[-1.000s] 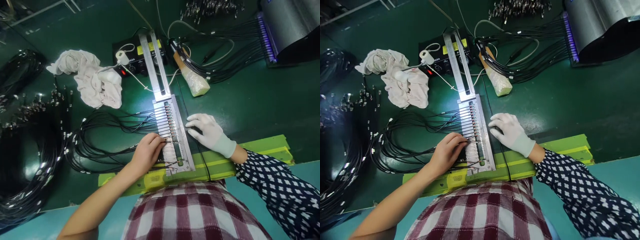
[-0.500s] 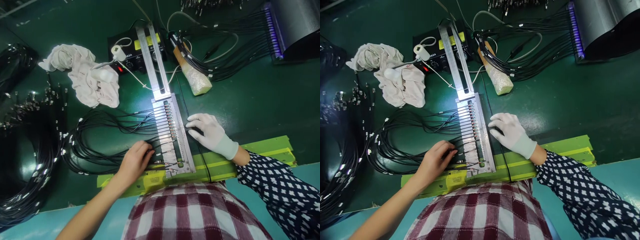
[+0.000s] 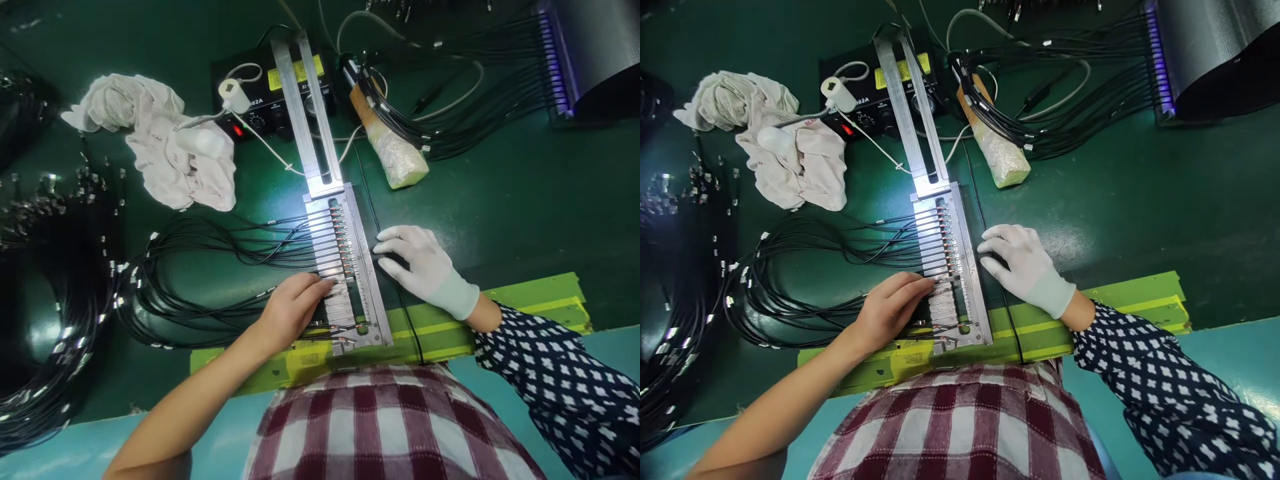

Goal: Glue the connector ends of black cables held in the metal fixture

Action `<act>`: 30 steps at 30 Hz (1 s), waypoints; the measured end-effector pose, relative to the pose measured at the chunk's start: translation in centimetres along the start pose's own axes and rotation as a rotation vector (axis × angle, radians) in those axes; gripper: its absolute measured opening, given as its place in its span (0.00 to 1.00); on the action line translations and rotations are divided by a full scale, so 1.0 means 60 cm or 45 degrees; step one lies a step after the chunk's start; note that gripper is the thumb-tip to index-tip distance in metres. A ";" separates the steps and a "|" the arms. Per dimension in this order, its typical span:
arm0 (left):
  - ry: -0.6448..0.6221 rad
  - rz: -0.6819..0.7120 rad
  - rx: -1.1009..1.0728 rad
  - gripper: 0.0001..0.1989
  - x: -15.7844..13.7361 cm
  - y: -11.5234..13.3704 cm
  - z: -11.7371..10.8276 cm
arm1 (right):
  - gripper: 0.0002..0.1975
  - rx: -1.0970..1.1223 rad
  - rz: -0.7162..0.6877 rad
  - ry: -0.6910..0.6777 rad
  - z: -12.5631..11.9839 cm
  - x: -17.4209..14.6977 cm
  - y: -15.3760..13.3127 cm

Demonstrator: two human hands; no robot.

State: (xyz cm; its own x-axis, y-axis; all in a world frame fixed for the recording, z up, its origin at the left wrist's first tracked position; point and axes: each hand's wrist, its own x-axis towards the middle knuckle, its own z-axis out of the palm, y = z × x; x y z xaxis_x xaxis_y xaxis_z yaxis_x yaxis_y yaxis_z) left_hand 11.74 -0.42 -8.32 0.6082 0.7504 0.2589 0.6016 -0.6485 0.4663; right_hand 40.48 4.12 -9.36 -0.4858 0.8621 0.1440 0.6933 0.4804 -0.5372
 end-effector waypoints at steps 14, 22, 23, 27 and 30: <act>-0.156 0.082 0.022 0.14 0.035 0.003 -0.007 | 0.05 0.026 -0.005 0.011 0.001 0.000 0.002; -0.128 0.083 0.283 0.17 0.010 0.009 -0.001 | 0.06 0.067 0.033 -0.013 -0.004 0.001 -0.002; -0.146 0.057 0.319 0.19 0.004 0.013 0.000 | 0.06 0.070 0.032 -0.016 -0.004 0.002 -0.002; -0.186 0.001 0.344 0.23 -0.012 0.021 0.006 | 0.05 0.060 0.020 -0.011 -0.002 0.004 0.001; -0.162 -0.018 0.292 0.20 -0.016 0.020 0.002 | 0.05 0.046 0.021 -0.008 0.000 0.004 0.007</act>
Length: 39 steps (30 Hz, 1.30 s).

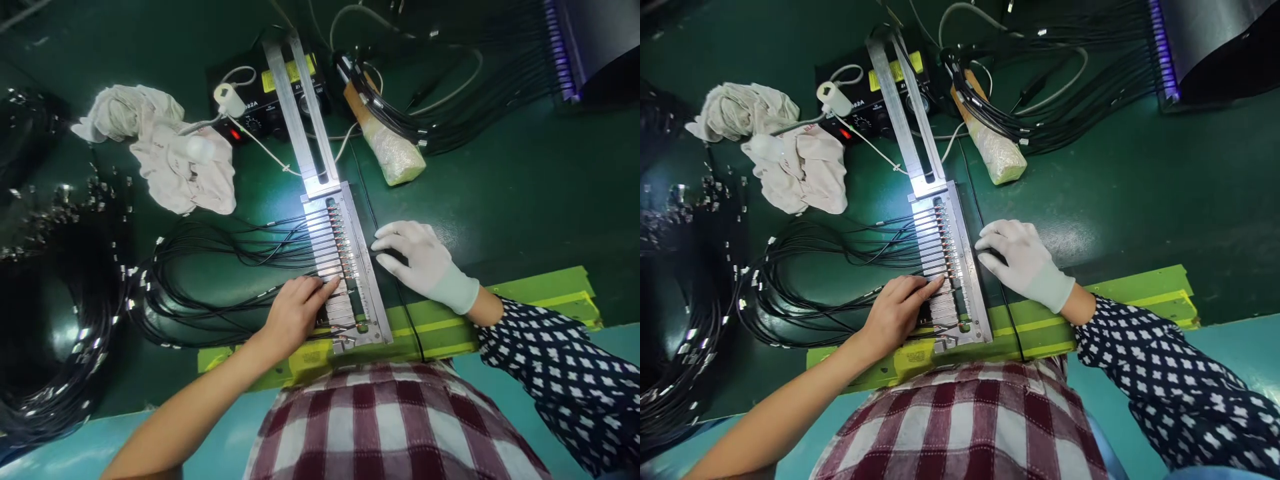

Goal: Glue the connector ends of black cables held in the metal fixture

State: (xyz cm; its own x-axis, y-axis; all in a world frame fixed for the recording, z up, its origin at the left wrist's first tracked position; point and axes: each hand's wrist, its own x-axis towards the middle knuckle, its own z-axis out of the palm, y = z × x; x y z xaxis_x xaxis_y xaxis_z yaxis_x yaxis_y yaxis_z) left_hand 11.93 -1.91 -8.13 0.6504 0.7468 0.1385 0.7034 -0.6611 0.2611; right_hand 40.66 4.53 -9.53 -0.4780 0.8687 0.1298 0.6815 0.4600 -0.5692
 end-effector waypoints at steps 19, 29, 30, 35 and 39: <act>-0.026 -0.371 0.011 0.06 -0.114 -0.051 -0.077 | 0.03 0.076 -0.378 -0.081 0.047 -0.003 -0.092; 0.174 -0.056 0.011 0.07 -0.027 0.007 -0.009 | 0.10 0.148 -0.118 0.119 0.008 -0.032 -0.035; 0.201 -0.071 -0.019 0.07 -0.026 0.005 -0.008 | 0.10 0.182 -0.064 0.121 0.006 -0.033 -0.031; 0.279 -0.075 0.021 0.08 -0.014 0.000 -0.009 | 0.12 0.263 0.018 0.120 0.007 -0.028 -0.028; 0.192 -0.006 0.112 0.12 -0.006 -0.001 -0.003 | 0.12 0.273 0.013 0.100 0.006 -0.027 -0.031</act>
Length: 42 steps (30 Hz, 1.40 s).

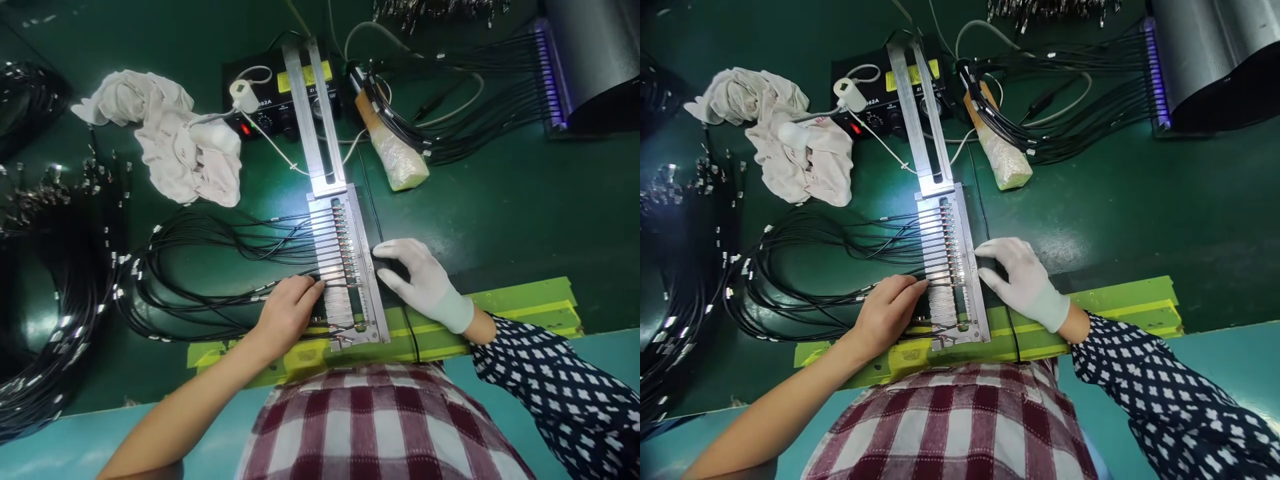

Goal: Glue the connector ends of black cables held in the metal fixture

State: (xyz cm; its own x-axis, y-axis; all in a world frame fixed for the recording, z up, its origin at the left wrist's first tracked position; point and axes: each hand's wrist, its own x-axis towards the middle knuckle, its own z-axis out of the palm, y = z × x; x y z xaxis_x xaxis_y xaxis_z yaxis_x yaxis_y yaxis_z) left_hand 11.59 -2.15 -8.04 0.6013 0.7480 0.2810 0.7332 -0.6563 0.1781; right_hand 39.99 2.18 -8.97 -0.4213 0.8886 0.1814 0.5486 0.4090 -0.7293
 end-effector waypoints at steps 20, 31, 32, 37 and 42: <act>-0.003 0.189 0.099 0.16 -0.002 0.001 -0.014 | 0.13 -0.019 0.046 0.010 0.000 0.001 0.002; -0.035 0.107 -0.175 0.18 -0.012 -0.006 0.005 | 0.13 -0.010 0.022 0.011 0.000 0.000 0.003; -0.044 0.074 -0.145 0.18 -0.014 -0.004 0.003 | 0.13 -0.009 0.024 0.014 0.000 0.001 0.003; -0.181 -0.052 -0.014 0.22 -0.025 0.008 -0.003 | 0.12 -0.019 0.025 0.011 0.000 0.004 0.002; -0.297 -0.233 -0.448 0.21 -0.027 -0.003 -0.023 | 0.12 -0.019 0.008 -0.005 -0.001 -0.002 0.003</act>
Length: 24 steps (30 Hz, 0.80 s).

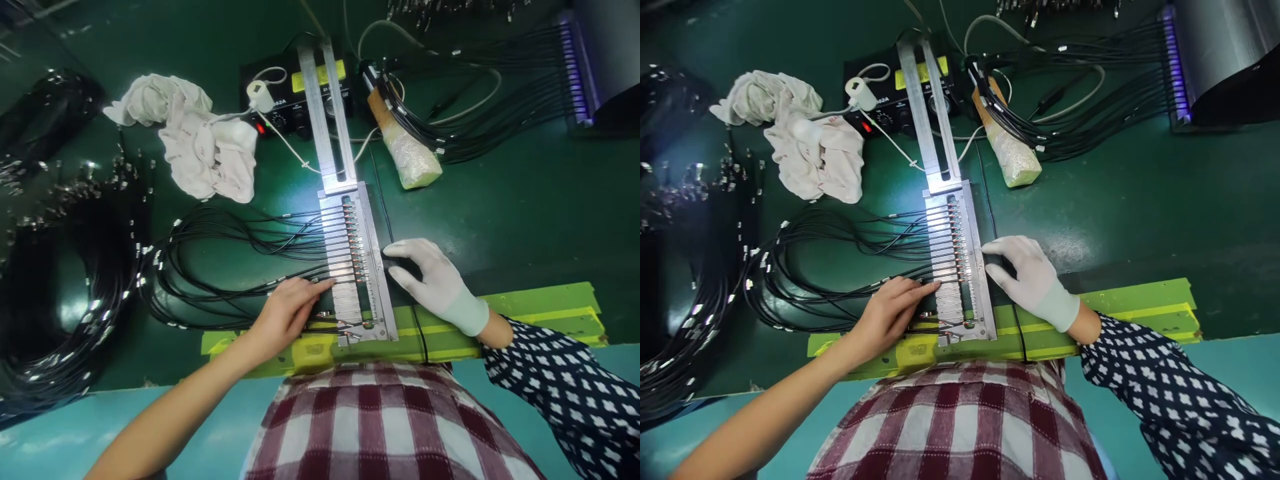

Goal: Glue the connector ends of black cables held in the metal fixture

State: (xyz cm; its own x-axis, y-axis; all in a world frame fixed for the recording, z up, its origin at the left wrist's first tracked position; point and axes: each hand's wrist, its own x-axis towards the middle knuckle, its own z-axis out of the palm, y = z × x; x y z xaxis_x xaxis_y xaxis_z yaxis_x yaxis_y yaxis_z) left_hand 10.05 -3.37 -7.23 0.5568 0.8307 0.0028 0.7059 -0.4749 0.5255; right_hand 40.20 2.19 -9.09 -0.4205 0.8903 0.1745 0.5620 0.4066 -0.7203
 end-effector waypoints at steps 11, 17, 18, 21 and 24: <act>-0.167 -0.185 -0.148 0.06 -0.066 -0.015 -0.044 | 0.10 -0.008 0.035 -0.017 0.000 -0.007 0.001; -0.100 -0.102 -0.127 0.05 -0.062 -0.019 -0.037 | 0.10 -0.010 0.021 -0.006 0.001 -0.006 0.001; -0.048 -0.107 -0.130 0.05 -0.061 -0.019 -0.037 | 0.10 -0.009 0.019 -0.004 0.001 -0.006 0.001; 0.156 -0.158 0.035 0.04 -0.056 -0.013 -0.032 | 0.10 -0.007 0.013 0.000 0.001 -0.007 0.000; 0.228 -0.131 0.317 0.06 -0.042 -0.004 -0.012 | 0.10 -0.009 0.013 -0.004 0.001 -0.007 0.000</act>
State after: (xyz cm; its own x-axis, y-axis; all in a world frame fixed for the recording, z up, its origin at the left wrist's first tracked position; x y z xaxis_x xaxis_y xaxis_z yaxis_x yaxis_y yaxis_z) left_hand 8.16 -5.11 -6.73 0.4063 0.9056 0.1219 0.8522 -0.4237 0.3068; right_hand 40.35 1.79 -9.20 -0.4174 0.8936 0.1650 0.5711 0.3992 -0.7173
